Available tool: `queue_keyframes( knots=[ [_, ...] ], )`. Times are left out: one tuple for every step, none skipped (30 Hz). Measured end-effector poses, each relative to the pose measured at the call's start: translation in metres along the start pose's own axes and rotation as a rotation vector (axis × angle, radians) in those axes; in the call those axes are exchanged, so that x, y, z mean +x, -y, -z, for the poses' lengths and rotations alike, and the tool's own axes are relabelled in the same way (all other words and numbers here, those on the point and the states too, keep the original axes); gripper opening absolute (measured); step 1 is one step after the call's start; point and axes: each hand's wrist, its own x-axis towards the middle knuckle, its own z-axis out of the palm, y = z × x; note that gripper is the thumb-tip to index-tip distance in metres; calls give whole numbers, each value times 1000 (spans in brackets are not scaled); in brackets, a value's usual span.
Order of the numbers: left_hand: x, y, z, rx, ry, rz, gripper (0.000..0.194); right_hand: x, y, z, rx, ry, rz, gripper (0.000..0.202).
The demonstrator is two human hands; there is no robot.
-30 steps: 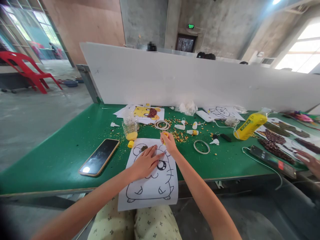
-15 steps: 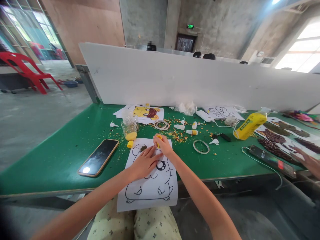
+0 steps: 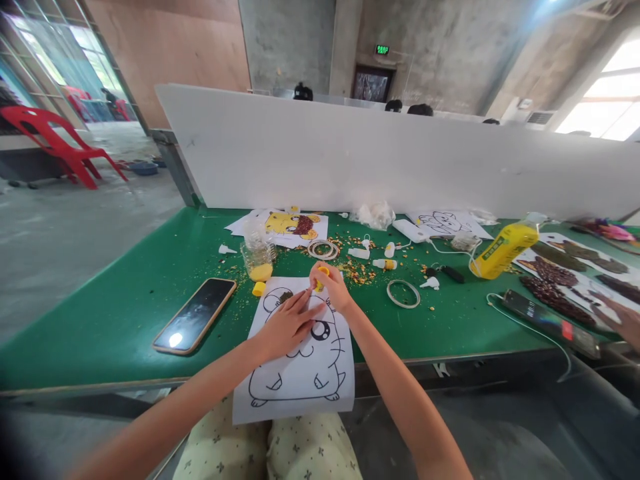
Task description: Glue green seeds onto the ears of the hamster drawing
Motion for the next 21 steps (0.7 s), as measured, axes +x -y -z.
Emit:
queue_keyframes(
  knots=[
    [0, 0, 0, 0, 5, 0, 40, 0, 1, 2, 5, -19, 14, 29],
    [0, 0, 0, -1, 11, 1, 40, 1, 2, 3, 11, -39, 28, 30],
    [0, 0, 0, -1, 17, 3, 40, 1, 3, 5, 17, -59, 40, 31],
    [-1, 0, 0, -2, 22, 4, 40, 1, 4, 7, 20, -76, 48, 31],
    [-1, 0, 0, -3, 25, 5, 40, 1, 5, 8, 21, -89, 52, 32],
    [0, 0, 0, -5, 26, 6, 40, 1, 6, 9, 16, -96, 51, 32],
    [0, 0, -1, -9, 26, 6, 40, 1, 6, 9, 7, -98, 45, 32],
    [0, 0, -1, -13, 26, 7, 40, 0, 6, 8, -6, -95, 37, 32],
    [0, 0, -1, -17, 28, 6, 40, -1, 5, 8, -23, -89, 27, 31],
    [0, 0, -1, -21, 32, 6, 40, -2, 4, 7, -41, -84, 16, 30],
    [1, 0, 0, -24, 37, 7, 40, -3, 3, 6, -61, -82, 6, 29],
    [1, 0, 0, -26, 43, 9, 40, -3, 1, 6, -82, -90, 1, 29],
    [1, 0, 1, -25, 48, 11, 40, -4, 0, 6, -103, -112, 0, 28],
    [0, 0, 1, -24, 48, 11, 40, -4, -1, 8, -122, -147, 5, 26],
    [0, 0, 1, -22, 45, 9, 40, -3, -3, 12, -137, -197, 14, 24],
    [0, -1, 1, -20, 37, 4, 40, -3, -3, 16, -146, -255, 25, 21],
    [0, -1, 1, -17, 26, -5, 40, -2, -4, 22, -148, -316, 35, 17],
    [0, -1, 1, -14, 13, -14, 40, 0, -4, 28, -143, -375, 41, 14],
    [0, -1, 2, -10, -2, -23, 40, 1, -4, 34, -133, -427, 41, 14],
    [1, -1, 2, -7, -16, -30, 40, 3, -4, 41, -122, -469, 35, 15],
    [1, -1, 2, -4, -30, -37, 39, 4, -3, 46, -111, -499, 22, 17]
  ],
)
